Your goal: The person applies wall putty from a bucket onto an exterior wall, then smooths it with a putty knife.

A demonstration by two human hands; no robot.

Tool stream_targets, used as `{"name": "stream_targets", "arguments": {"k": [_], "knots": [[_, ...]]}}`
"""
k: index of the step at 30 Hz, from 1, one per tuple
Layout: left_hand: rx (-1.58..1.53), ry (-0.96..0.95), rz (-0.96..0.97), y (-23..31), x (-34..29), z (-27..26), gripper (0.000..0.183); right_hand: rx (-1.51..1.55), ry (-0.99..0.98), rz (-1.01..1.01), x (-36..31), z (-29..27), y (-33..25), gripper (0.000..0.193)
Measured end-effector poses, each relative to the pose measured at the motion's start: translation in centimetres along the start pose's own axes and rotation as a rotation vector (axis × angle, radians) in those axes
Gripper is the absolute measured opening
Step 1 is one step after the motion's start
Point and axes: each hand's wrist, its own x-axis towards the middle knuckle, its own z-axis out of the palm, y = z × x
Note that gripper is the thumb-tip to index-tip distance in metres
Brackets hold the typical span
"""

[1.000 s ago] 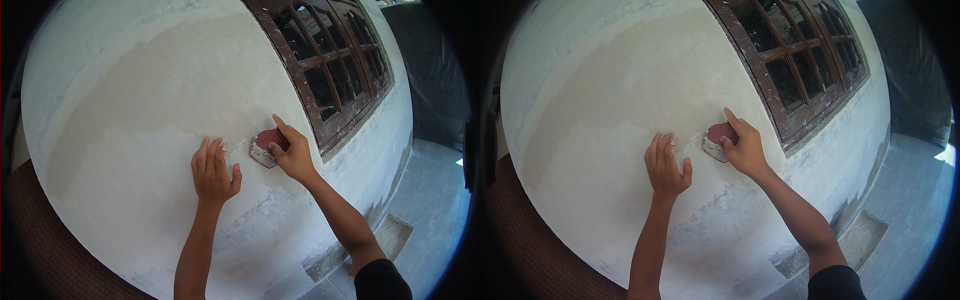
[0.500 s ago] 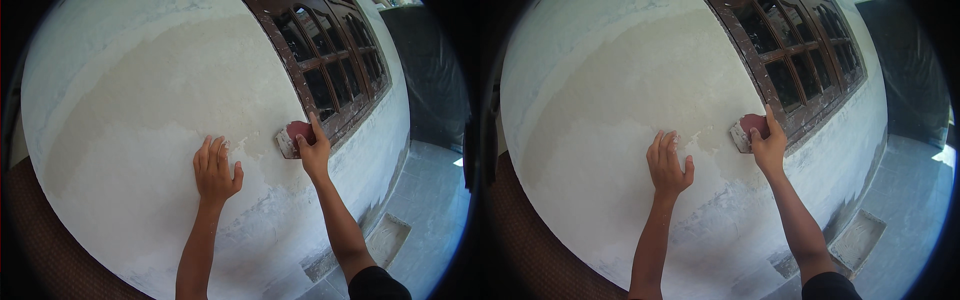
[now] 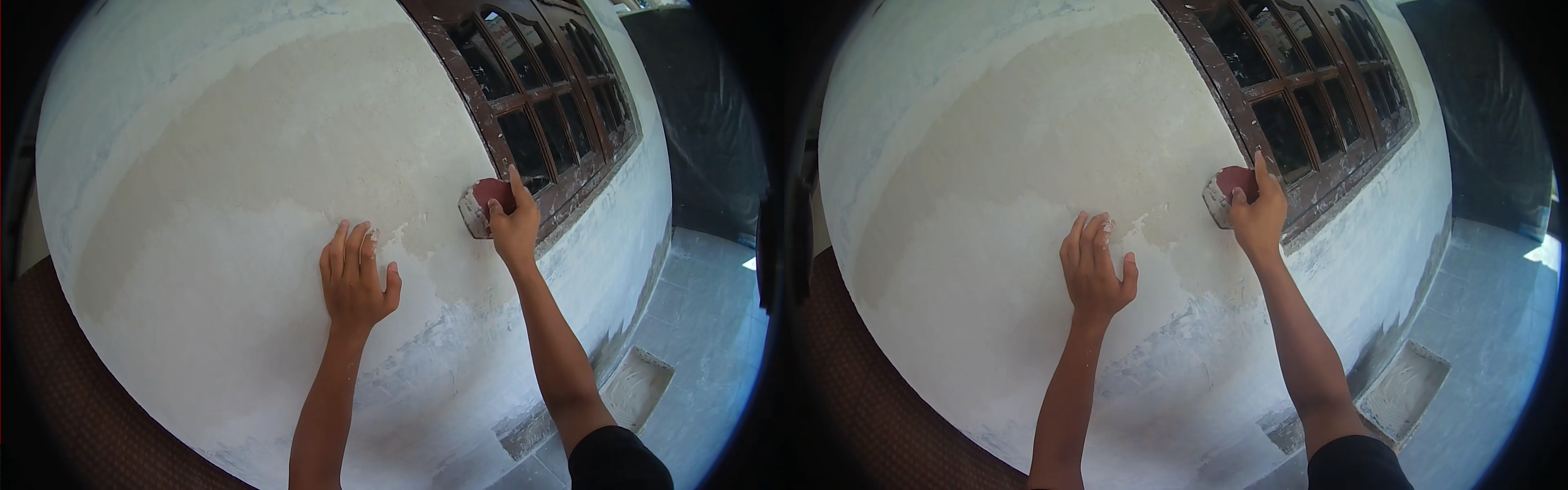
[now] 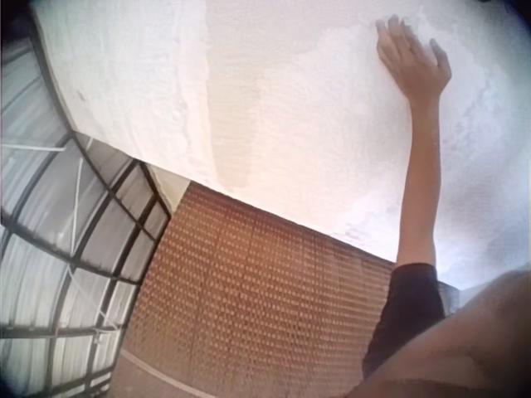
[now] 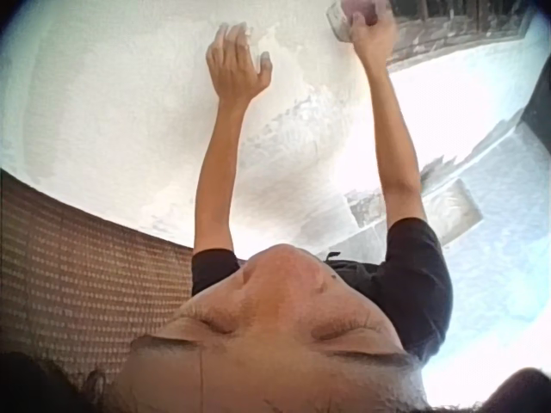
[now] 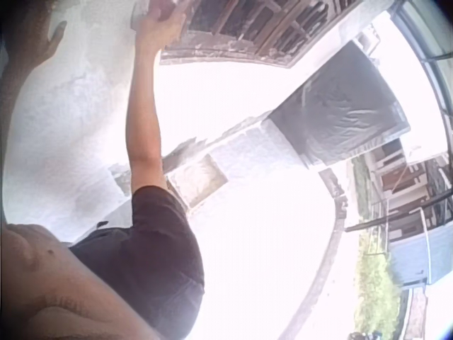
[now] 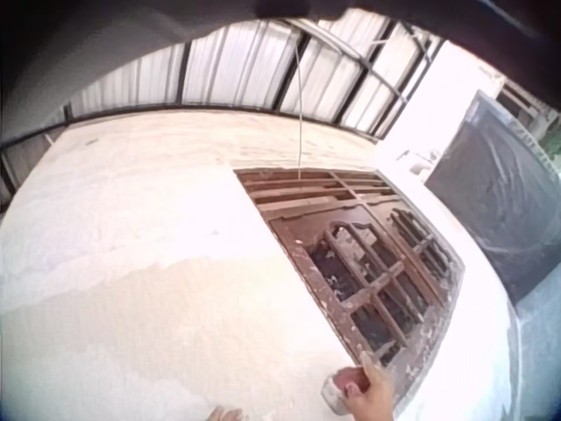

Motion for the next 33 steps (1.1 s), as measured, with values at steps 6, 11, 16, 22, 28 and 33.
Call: {"name": "stream_targets", "arguments": {"k": [6, 11, 16, 22, 28, 33], "knots": [[0.025, -0.029, -0.008, -0.4, -0.4, 0.1, 0.048, -0.003, -0.406, -0.265, -2.8, 0.8, -3.1, 0.066], [0.027, -0.039, 0.001, -0.2, -0.1, 0.0, 0.049, 0.078, -0.078, -0.107, 0.0, 0.1, -1.0, 0.068], [0.013, -0.033, -0.001, -0.2, -0.3, 0.1, 0.049, 0.02, -0.262, -0.163, -1.7, 1.3, -1.9, 0.068], [0.035, -0.042, -0.005, -0.4, -0.3, 0.0, 0.048, 0.117, -0.267, -0.153, -2.2, 1.0, -2.7, 0.067], [0.032, -0.046, 0.006, 0.0, -0.1, 0.1, 0.047, 0.005, -0.012, 0.006, 0.3, 0.2, -0.3, 0.066], [0.041, -0.04, -0.005, -0.1, -0.3, 0.2, 0.046, 0.05, -0.325, -0.158, -3.7, 0.5, -1.8, 0.069]]}}
